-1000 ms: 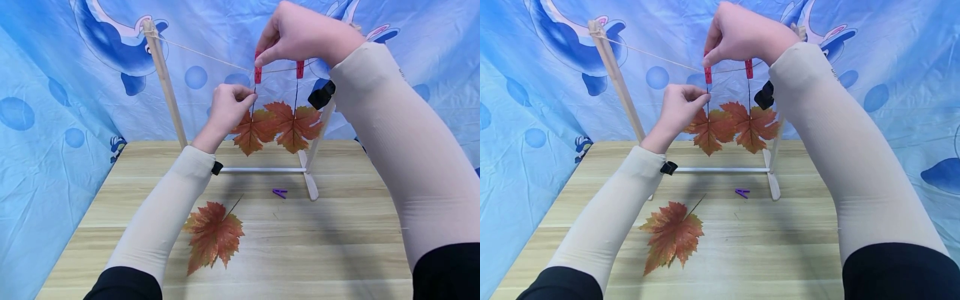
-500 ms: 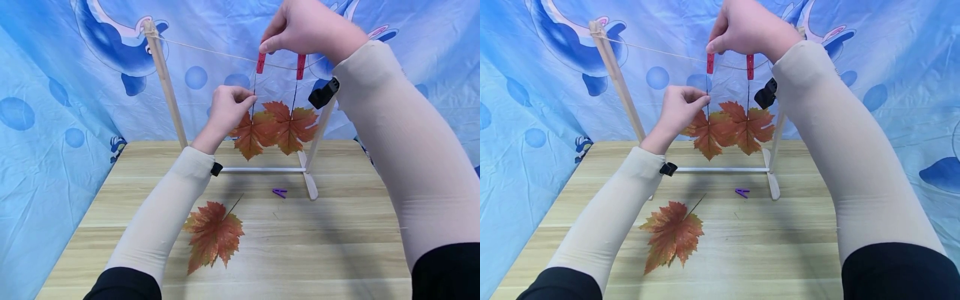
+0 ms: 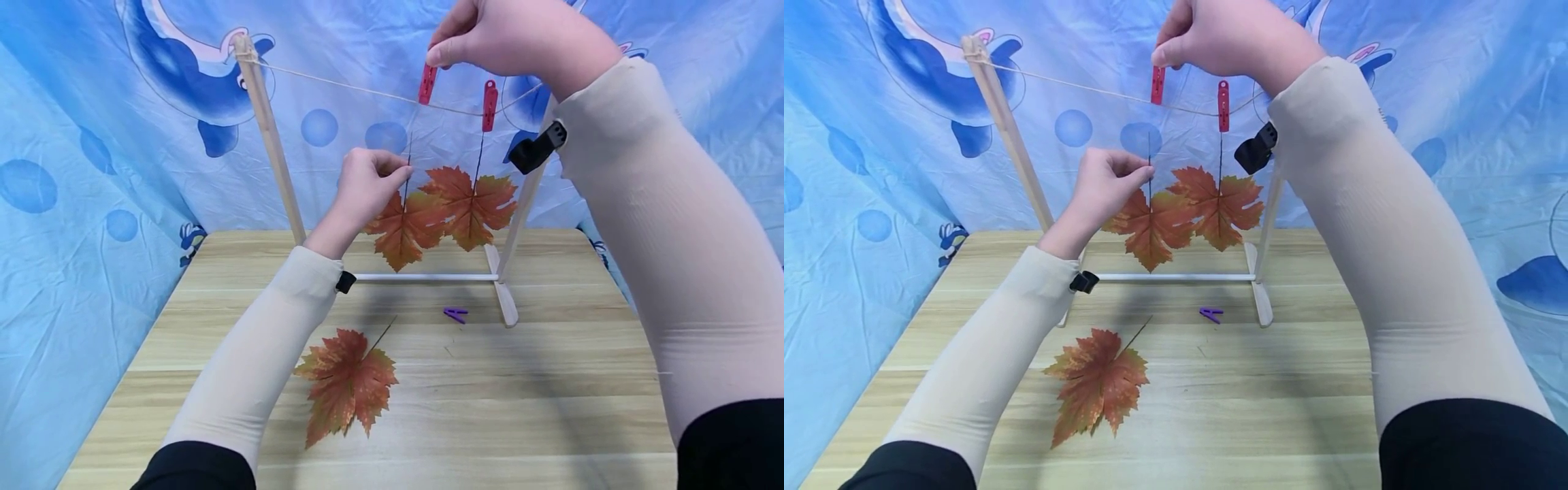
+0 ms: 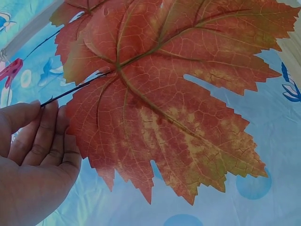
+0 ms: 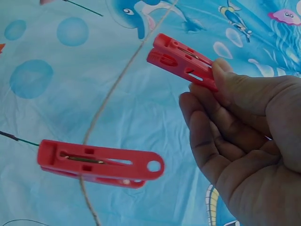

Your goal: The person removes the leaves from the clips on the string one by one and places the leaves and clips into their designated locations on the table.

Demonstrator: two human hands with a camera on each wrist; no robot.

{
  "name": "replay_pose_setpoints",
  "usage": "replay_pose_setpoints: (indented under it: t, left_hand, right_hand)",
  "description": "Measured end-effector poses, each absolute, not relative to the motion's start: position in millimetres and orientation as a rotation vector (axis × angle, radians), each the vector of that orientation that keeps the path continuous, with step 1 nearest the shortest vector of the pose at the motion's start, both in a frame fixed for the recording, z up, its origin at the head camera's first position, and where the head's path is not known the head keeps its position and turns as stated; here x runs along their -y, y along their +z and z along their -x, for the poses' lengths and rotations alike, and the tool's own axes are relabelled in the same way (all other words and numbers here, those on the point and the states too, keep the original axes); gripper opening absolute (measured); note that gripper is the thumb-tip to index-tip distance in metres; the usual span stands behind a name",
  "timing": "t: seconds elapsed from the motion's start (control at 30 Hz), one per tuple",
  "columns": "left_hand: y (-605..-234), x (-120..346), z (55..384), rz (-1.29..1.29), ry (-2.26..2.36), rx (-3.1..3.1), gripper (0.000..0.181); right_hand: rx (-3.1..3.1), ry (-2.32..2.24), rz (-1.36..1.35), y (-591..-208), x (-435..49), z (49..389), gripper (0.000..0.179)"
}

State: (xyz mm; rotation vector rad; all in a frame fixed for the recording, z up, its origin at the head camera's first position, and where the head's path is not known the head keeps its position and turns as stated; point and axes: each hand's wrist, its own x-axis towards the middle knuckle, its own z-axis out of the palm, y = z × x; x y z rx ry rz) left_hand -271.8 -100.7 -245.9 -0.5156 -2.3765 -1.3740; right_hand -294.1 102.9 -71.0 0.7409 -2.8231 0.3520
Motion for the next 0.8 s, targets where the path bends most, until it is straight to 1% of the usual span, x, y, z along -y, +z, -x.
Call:
replay_pose_setpoints:
  t: [0.3, 0.47, 0.8]
  left_hand:
    - [-253, 112, 261, 0.535, -1.354, 2.401, 0.014]
    - [-255, 118, 255, 0.539, -1.355, 2.424, 0.014]
    - [-258, 127, 238, 0.524, -1.379, 2.466, 0.013]
  right_hand:
    - [2.806, 0.395, -0.756, -67, -103, 285, 0.048]
    - [2.813, 0.45, -0.721, -67, -107, 276, 0.046]
    - [2.764, 0.528, -0.705, -77, -121, 250, 0.043]
